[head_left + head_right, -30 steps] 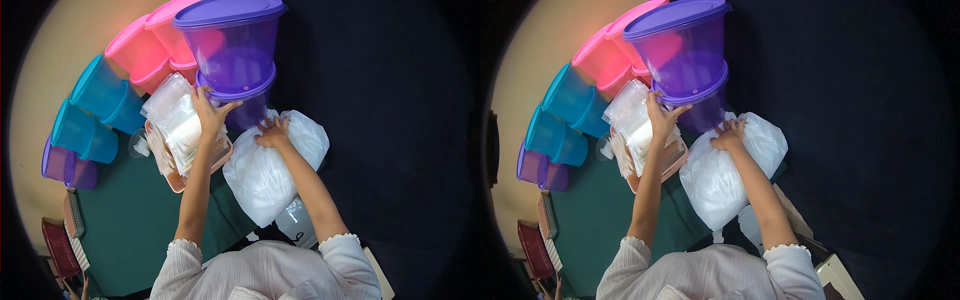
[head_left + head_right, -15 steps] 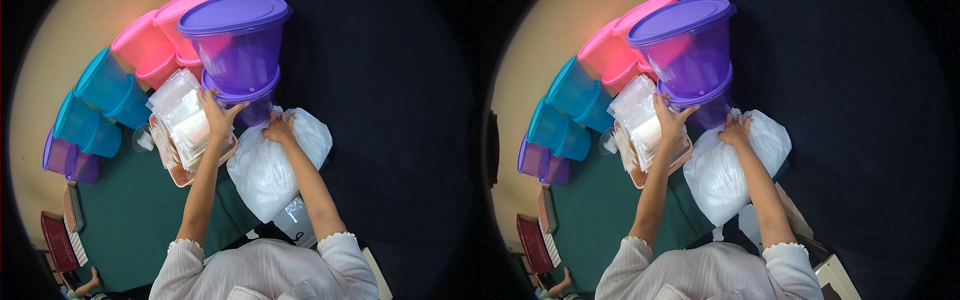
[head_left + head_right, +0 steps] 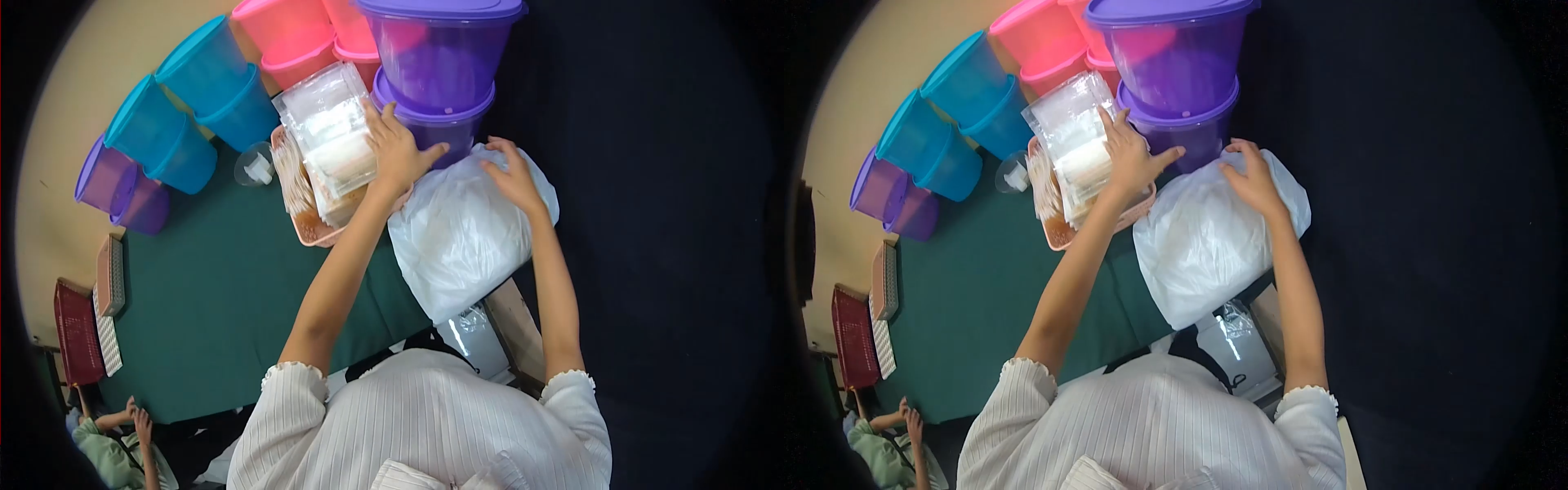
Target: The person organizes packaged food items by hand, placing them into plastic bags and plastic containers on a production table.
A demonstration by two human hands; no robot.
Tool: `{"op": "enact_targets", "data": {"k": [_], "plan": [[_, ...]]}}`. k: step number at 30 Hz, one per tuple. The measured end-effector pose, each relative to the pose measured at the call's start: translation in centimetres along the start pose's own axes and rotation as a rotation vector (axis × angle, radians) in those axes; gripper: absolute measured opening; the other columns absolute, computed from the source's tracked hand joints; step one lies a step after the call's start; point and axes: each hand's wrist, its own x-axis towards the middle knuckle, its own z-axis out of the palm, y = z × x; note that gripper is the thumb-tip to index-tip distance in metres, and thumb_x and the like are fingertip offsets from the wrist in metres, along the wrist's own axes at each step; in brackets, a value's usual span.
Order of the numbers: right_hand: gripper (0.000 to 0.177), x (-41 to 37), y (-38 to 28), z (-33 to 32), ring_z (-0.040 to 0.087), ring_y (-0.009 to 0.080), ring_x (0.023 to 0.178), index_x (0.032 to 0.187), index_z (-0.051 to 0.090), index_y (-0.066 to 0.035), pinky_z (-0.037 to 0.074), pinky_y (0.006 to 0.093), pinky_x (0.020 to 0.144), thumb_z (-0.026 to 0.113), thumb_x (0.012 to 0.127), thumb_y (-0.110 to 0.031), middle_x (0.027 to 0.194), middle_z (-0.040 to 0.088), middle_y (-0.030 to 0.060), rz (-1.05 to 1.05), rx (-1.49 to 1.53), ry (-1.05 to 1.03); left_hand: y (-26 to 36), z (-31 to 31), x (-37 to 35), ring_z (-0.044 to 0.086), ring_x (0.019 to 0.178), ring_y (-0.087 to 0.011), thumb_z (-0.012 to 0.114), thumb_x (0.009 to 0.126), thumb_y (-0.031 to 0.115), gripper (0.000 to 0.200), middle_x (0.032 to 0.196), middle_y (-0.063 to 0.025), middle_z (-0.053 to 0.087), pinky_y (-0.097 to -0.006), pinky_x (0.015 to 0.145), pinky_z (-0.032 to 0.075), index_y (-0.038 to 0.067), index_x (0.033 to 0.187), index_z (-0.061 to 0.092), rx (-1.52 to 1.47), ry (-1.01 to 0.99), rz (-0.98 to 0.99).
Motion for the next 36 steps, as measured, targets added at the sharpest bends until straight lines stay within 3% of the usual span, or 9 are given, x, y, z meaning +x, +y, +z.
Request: {"op": "enact_targets", "data": {"k": [1,3,5,9,19,25,29,32,36], "plan": [[0.035,-1.1,-2.3,-2.0,0.041,0.0323,0.113,0.106,0.052,-0.006,0.032,0.0405,0.094,0.061,0.073,-0.016,0.118,0.048,0.0135,-0.012,-0.101,-0.055,0.4,-0.8,-1.7,0.013,0.122,-0.0498,0.073,0.061,0.043,0.101,0.130,-0.0379,0.007,-0.0534,0.098,0.019,-0.015,0.122,0.017,-0.213,0.048,0.198],[0.035,-4.1,-3.4,-3.5,0.037,0.0329,0.117,0.107,0.052,-0.008,0.025,0.0460,0.096,0.059,0.075,-0.020,0.123,0.045,0.0123,0.056,-0.351,-0.013,3.0,-2.1,-7.1,0.008,0.124,-0.0507,0.067,0.066,0.046,0.095,0.134,-0.0346,0.006,-0.0593,0.097,0.013,-0.011,0.125,0.020,-0.081,-0.193,0.285],[0.040,-6.0,-2.7,-3.4,0.018,0.0348,0.129,0.117,0.050,-0.016,0.004,0.0587,0.099,0.050,0.080,-0.034,0.135,0.033,0.0092,0.235,-0.604,0.008,5.0,-1.4,-12.3,0.001,0.125,-0.0521,0.060,0.069,0.051,0.086,0.137,-0.0312,0.007,-0.0639,0.095,0.006,0.003,0.131,0.025,-0.085,-0.414,0.238],[0.052,-7.4,-0.4,-0.8,0.005,0.0376,0.131,0.130,0.038,-0.021,0.001,0.0595,0.099,0.044,0.082,-0.042,0.142,0.020,0.0093,0.335,-0.810,-0.009,5.3,0.6,-15.1,0.006,0.125,-0.0509,0.053,0.072,0.056,0.080,0.138,-0.0280,0.010,-0.0649,0.094,0.006,0.014,0.134,0.028,-0.031,-0.549,0.124],[0.055,-8.5,3.4,1.1,-0.001,0.0353,0.131,0.130,0.038,-0.020,-0.006,0.0581,0.098,0.042,0.082,-0.048,0.142,0.018,0.0094,0.367,-0.738,0.060,4.3,3.0,-15.9,0.002,0.126,-0.0488,0.053,0.072,0.055,0.078,0.140,-0.0244,0.004,-0.0666,0.093,0.005,0.015,0.135,0.027,0.004,-0.558,0.157],[0.050,-8.7,2.3,-0.7,0.005,0.0348,0.131,0.128,0.040,-0.021,-0.003,0.0580,0.099,0.047,0.083,-0.042,0.141,0.020,0.0099,0.334,-0.499,0.051,4.5,-0.5,-14.5,0.002,0.127,-0.0485,0.051,0.079,0.048,0.070,0.141,-0.0238,0.003,-0.0629,0.096,0.005,0.018,0.136,0.024,-0.091,-0.633,0.159],[0.050,-11.5,-3.1,-0.2,0.011,0.0368,0.130,0.128,0.039,-0.017,0.003,0.0596,0.098,0.048,0.083,-0.038,0.140,0.023,0.0114,0.317,-0.468,0.041,1.9,-6.7,-14.9,0.004,0.128,-0.0454,0.052,0.080,0.042,0.065,0.141,-0.0227,0.004,-0.0610,0.098,0.004,0.017,0.135,0.027,-0.155,-0.571,0.044],[0.051,-13.2,-6.0,2.3,0.013,0.0372,0.129,0.128,0.037,-0.014,0.004,0.0606,0.097,0.047,0.083,-0.036,0.139,0.024,0.0117,0.289,-0.546,-0.078,-2.6,-10.0,-17.7,0.008,0.129,-0.0408,0.052,0.082,0.033,0.058,0.141,-0.0218,0.008,-0.0571,0.100,0.005,0.015,0.133,0.031,-0.135,-0.530,-0.214],[0.051,-12.4,-4.4,3.0,0.017,0.0362,0.128,0.127,0.037,-0.013,0.008,0.0561,0.099,0.047,0.083,-0.036,0.137,0.027,0.0126,0.237,-0.634,-0.035,-7.4,-14.5,-22.7,0.017,0.126,-0.0431,0.053,0.082,0.034,0.056,0.138,-0.0236,0.015,-0.0575,0.099,0.010,0.015,0.132,0.033,-0.001,-0.341,-0.517]]}}
